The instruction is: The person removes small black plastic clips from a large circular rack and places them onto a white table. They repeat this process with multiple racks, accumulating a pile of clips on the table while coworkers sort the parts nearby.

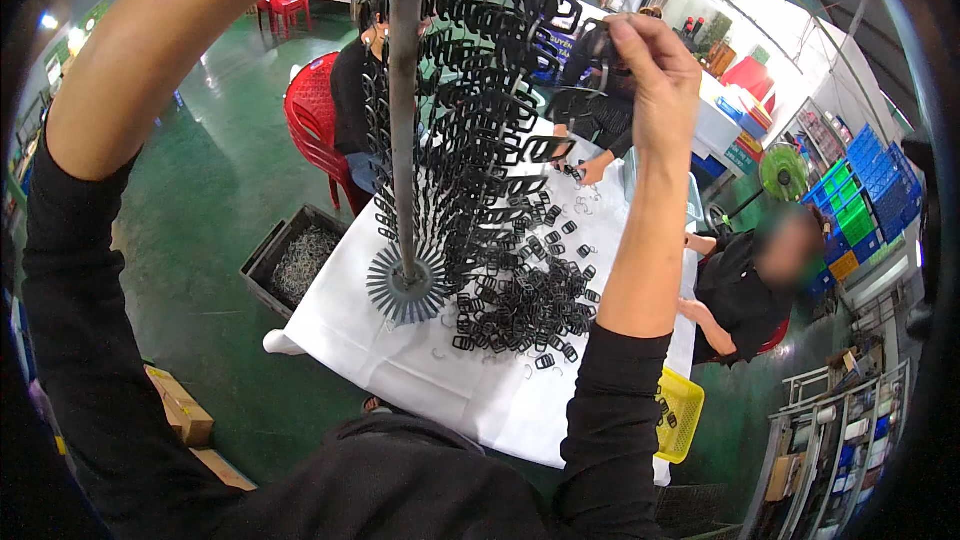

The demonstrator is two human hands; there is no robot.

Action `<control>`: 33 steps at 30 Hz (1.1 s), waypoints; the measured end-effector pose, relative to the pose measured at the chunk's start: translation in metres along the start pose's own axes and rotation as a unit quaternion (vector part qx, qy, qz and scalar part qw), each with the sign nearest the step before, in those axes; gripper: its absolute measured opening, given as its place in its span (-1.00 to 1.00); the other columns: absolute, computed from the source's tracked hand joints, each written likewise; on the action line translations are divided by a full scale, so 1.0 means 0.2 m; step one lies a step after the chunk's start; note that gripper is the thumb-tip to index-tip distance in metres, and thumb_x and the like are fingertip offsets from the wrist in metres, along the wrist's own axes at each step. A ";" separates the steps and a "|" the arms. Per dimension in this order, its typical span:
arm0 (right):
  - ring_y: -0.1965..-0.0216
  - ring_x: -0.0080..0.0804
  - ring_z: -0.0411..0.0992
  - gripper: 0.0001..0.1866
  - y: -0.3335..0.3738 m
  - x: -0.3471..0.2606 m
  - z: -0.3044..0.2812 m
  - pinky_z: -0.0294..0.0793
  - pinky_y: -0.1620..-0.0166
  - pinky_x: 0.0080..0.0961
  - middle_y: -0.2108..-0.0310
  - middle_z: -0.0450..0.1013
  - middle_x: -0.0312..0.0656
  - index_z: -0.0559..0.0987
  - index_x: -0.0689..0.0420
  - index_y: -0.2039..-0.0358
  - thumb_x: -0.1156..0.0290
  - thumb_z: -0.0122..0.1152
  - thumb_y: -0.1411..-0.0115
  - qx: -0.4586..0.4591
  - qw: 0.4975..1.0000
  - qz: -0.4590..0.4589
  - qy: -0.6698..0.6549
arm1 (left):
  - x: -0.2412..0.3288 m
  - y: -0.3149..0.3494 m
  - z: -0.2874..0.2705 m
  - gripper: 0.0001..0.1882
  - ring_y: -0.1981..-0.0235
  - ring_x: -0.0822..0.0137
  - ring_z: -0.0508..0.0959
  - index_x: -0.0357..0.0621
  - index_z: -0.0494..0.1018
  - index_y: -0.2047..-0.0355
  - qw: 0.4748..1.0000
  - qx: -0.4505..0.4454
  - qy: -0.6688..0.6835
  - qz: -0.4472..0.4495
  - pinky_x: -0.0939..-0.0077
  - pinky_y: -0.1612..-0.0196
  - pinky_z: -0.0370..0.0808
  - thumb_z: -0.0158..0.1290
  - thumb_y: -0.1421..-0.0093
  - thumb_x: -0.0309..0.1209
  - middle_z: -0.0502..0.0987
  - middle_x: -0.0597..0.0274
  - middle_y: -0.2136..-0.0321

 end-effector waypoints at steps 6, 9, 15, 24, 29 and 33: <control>0.38 -0.62 0.44 -0.81 0.23 0.17 -0.57 0.40 0.28 -0.64 0.39 0.55 -0.31 0.63 0.26 0.30 0.37 0.25 -0.24 0.036 0.972 0.043 0.226 | -0.01 0.04 -0.05 -0.62 0.31 -0.12 0.61 -0.38 0.48 0.13 0.991 -0.060 0.114 -0.036 0.11 0.16 0.54 -0.10 0.00 -0.58 0.58 -0.27 0.37; 0.46 -0.58 0.39 -0.80 0.50 0.39 -0.78 0.40 0.29 -0.57 0.49 0.51 -0.30 0.61 0.23 0.33 0.33 0.27 -0.22 0.043 0.931 0.125 0.340 | -0.05 0.10 -0.04 -0.57 0.30 -0.10 0.62 -0.34 0.45 0.05 0.997 0.022 0.077 0.003 0.12 0.16 0.54 -0.10 -0.02 -0.58 0.59 -0.26 0.35; 0.27 -0.33 0.49 -0.73 0.76 0.65 -0.79 0.43 0.15 -0.44 0.27 0.52 -0.13 0.59 0.14 0.23 0.28 0.33 -0.11 -0.081 0.823 0.174 0.535 | -0.16 0.07 -0.04 -0.54 0.28 -0.09 0.62 -0.34 0.41 -0.02 0.978 -0.124 0.163 -0.026 0.13 0.14 0.55 -0.08 -0.07 -0.50 0.59 -0.27 0.35; 0.39 -0.31 0.50 -0.68 -0.02 -0.19 0.29 0.48 0.25 -0.38 0.36 0.54 -0.15 0.64 0.09 0.21 0.20 0.39 -0.06 0.042 0.929 -0.179 0.321 | -0.03 0.00 -0.07 -0.51 0.24 -0.08 0.62 -0.38 0.44 0.05 0.968 -0.154 0.087 -0.178 0.17 0.11 0.53 0.02 -0.15 -0.20 0.60 -0.25 0.36; 0.45 -0.20 0.54 -0.74 -0.07 -0.24 0.45 0.49 0.32 -0.28 0.46 0.57 -0.07 0.66 0.18 0.37 0.22 0.28 -0.14 0.076 0.786 -0.147 0.596 | -0.02 -0.02 -0.03 -0.64 0.33 -0.03 0.63 -0.38 0.56 0.30 0.991 -0.101 -0.023 -0.087 0.18 0.21 0.55 0.05 -0.10 -0.27 0.60 -0.23 0.44; 0.39 0.08 0.55 -0.74 -0.10 -0.27 0.46 0.50 0.29 -0.07 0.51 0.54 0.10 0.66 0.21 0.45 0.27 0.18 -0.17 0.091 0.835 -0.159 0.519 | -0.07 -0.13 0.03 -0.73 0.39 0.04 0.63 -0.36 0.60 0.33 0.977 -0.125 -0.095 -0.142 0.23 0.26 0.56 0.02 -0.05 -0.42 0.61 -0.22 0.43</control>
Point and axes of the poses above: each hand's wrist, its own y-axis away from the middle knuckle, its own z-axis out of the palm, x = y × z, the point moved 4 cm from there along -y, towards the middle knuckle
